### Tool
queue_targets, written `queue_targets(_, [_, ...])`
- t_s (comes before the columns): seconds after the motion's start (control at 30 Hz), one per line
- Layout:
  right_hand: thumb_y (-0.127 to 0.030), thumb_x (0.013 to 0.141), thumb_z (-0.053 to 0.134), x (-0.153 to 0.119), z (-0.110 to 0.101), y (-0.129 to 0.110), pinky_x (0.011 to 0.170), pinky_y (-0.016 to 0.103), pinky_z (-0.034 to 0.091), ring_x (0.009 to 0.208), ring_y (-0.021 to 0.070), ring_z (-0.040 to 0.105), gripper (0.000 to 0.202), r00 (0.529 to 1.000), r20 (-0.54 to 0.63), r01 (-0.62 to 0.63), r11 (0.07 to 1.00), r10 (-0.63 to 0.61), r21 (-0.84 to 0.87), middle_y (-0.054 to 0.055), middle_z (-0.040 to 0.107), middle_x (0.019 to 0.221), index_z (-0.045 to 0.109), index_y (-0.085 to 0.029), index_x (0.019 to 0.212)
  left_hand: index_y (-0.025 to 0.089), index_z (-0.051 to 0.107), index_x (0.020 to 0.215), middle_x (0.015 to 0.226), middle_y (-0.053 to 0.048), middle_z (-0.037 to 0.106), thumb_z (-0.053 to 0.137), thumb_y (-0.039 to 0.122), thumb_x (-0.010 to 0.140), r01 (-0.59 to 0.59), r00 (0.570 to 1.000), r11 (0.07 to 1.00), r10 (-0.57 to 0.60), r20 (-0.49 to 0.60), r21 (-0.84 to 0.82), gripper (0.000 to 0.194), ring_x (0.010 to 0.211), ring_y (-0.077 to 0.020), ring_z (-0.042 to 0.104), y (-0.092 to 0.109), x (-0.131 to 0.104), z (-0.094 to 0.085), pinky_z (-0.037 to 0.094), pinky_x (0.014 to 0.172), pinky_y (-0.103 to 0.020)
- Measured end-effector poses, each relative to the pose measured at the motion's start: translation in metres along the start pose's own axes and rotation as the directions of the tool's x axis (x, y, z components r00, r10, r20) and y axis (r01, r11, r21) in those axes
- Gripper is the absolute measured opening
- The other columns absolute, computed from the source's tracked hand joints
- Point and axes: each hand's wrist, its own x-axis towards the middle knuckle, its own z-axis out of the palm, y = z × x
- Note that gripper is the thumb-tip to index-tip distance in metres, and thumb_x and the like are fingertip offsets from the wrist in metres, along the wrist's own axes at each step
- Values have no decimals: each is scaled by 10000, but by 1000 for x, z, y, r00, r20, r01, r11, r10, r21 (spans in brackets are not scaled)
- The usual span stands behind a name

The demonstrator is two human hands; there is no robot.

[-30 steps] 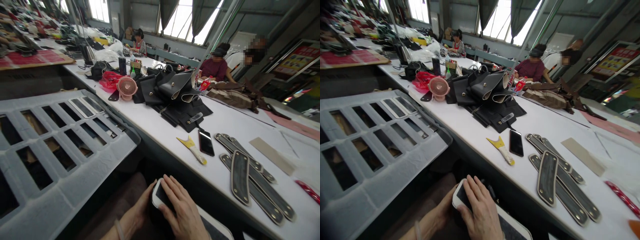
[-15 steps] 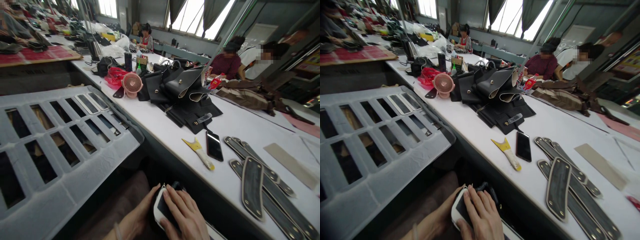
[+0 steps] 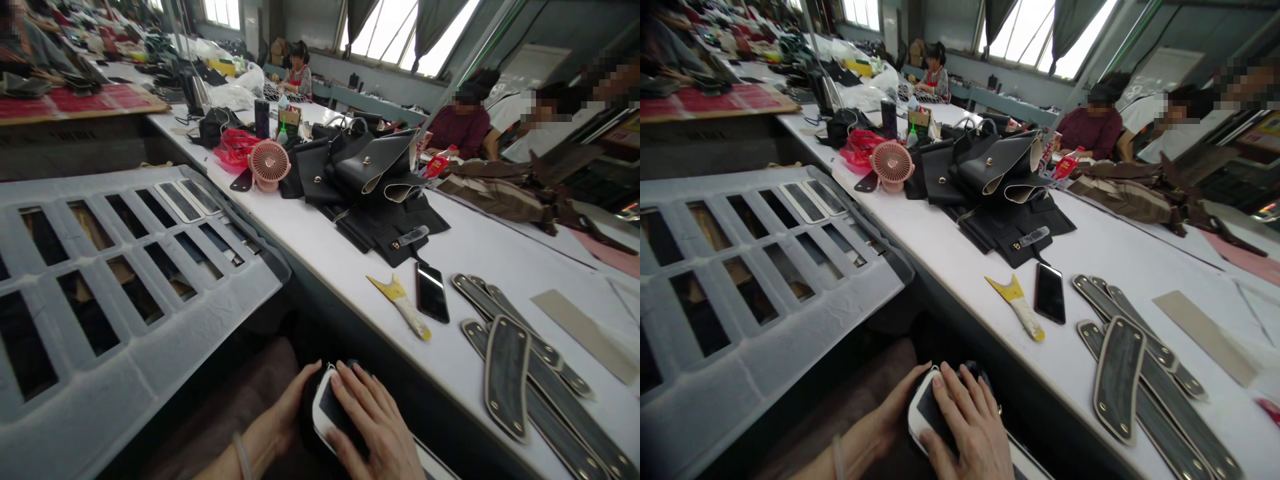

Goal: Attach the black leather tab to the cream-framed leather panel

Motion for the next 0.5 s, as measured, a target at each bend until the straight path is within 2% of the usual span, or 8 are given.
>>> queue_targets(0.17, [-420, 914, 537, 0, 1, 0, 838, 521, 609, 1230, 342, 567, 519, 999, -6, -35, 999, 35, -5, 122, 493, 1432, 526, -187, 1377, 39, 708, 1027, 880, -140, 759, 561, 491, 876, 3, 999, 1000, -2, -32, 31, 499, 862, -240, 691, 1, 6, -6, 474, 865, -309])
queue_targets(0.3, [-448, 929, 512, -1, 4, -1, 835, 529, 610, 1229, 343, 565, 530, 999, 17, -31, 999, 31, -18, 107, 488, 1433, 510, -198, 1396, 39, 711, 999, 847, -128, 758, 557, 456, 879, -13, 998, 998, 16, -58, 60, 461, 806, -217, 684, 5, 9, -8, 481, 819, -296])
queue_targets(0.37, [-448, 923, 524, -2, 5, -1, 837, 542, 608, 1236, 349, 557, 591, 1000, 19, -13, 1000, 13, -25, 90, 473, 1441, 432, -206, 1455, 50, 719, 948, 809, -112, 757, 558, 413, 881, -14, 998, 998, 18, -63, 68, 403, 760, -201, 678, 8, 8, -6, 482, 795, -287])
queue_targets(0.5, [-427, 928, 515, -2, 4, -1, 819, 572, 609, 1219, 362, 565, 757, 999, 27, 21, 999, -20, -39, 81, 461, 1437, 149, -205, 1553, 70, 720, 839, 724, -75, 740, 559, 363, 874, -2, 998, 997, 7, -63, 78, 337, 683, -174, 657, 14, 4, 2, 481, 745, -270])
